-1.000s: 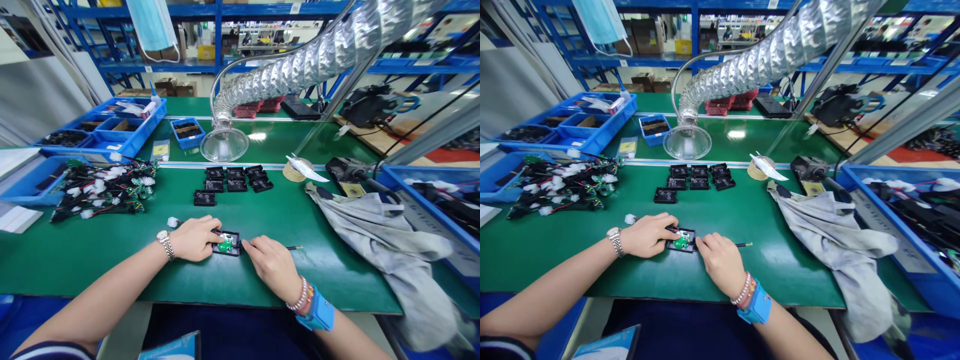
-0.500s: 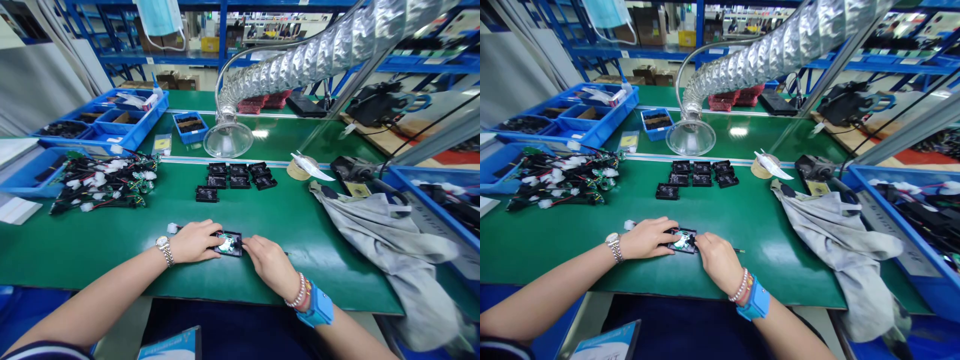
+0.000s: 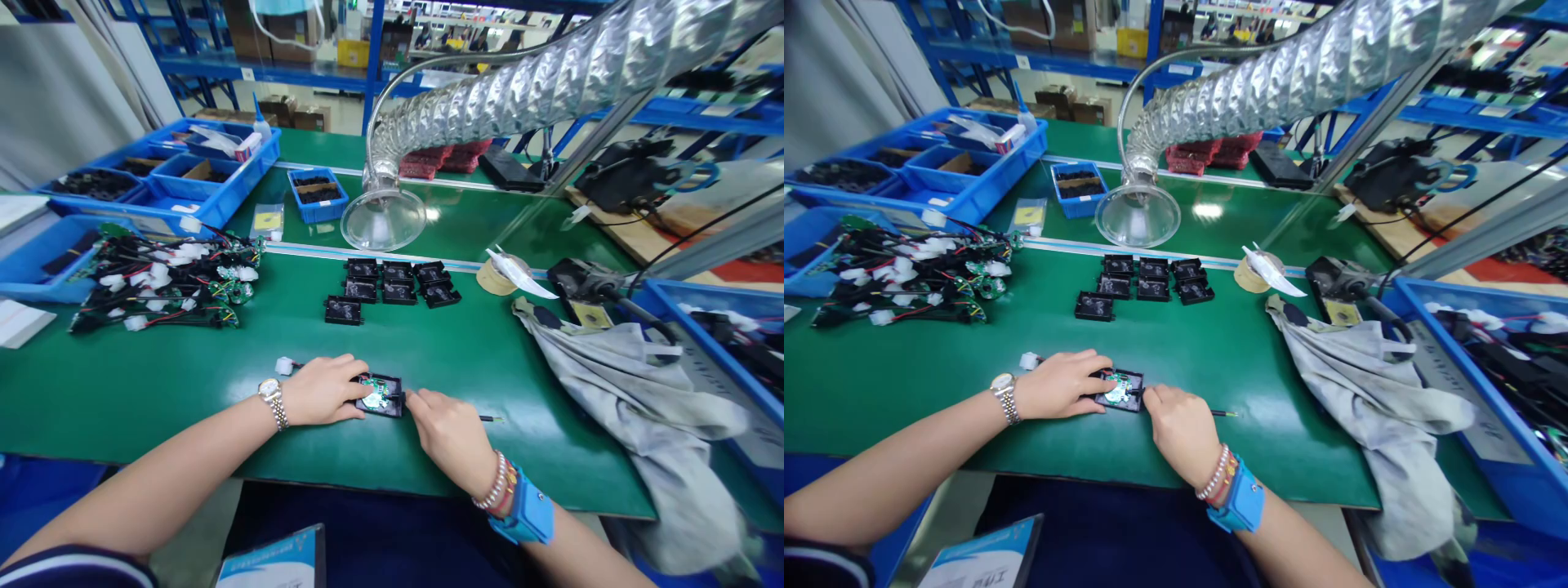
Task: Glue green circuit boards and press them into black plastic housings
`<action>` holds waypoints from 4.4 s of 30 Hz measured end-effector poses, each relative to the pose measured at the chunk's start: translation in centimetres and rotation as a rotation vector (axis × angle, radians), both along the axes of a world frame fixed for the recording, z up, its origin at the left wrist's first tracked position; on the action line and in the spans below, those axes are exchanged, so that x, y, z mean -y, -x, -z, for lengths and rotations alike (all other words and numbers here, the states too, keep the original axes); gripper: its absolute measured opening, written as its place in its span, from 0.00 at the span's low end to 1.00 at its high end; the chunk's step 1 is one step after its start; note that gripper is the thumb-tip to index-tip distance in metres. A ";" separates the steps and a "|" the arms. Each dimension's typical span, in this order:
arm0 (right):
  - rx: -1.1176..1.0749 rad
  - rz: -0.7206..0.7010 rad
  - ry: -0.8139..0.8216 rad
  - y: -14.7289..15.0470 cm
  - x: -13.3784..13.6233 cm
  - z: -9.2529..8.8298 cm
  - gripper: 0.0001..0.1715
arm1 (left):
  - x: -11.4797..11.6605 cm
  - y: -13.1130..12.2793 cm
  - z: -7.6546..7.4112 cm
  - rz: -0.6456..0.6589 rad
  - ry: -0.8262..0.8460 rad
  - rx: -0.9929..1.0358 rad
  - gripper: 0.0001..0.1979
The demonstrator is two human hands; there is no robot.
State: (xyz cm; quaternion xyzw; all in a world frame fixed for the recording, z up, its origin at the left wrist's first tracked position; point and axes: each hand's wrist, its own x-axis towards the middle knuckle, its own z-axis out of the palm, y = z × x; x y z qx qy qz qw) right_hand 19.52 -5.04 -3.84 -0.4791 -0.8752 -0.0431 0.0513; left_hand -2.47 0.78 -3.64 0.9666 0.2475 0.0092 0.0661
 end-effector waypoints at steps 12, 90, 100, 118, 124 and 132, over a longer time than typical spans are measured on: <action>0.035 -0.159 0.223 -0.5 -2.0 -1.3 0.06 | -0.4 0.2 0.2 0.037 0.025 0.010 0.17; -0.303 -0.155 0.135 1.6 0.1 1.5 0.20 | -0.2 0.3 -0.9 -0.081 -0.019 -0.041 0.10; -0.351 -0.081 0.150 2.4 0.1 1.4 0.18 | 1.7 -0.2 -0.3 -0.189 -0.001 -0.028 0.07; -0.386 -0.165 0.170 2.0 -0.3 1.7 0.17 | 2.6 -0.3 1.7 -0.249 -0.043 0.005 0.10; -0.323 -0.219 0.195 1.4 -0.6 0.3 0.16 | 3.1 0.4 -0.2 -0.294 0.044 0.030 0.08; -0.526 -0.126 0.139 -2.8 -0.2 0.3 0.23 | 4.0 0.5 -0.6 -0.299 -0.003 0.190 0.24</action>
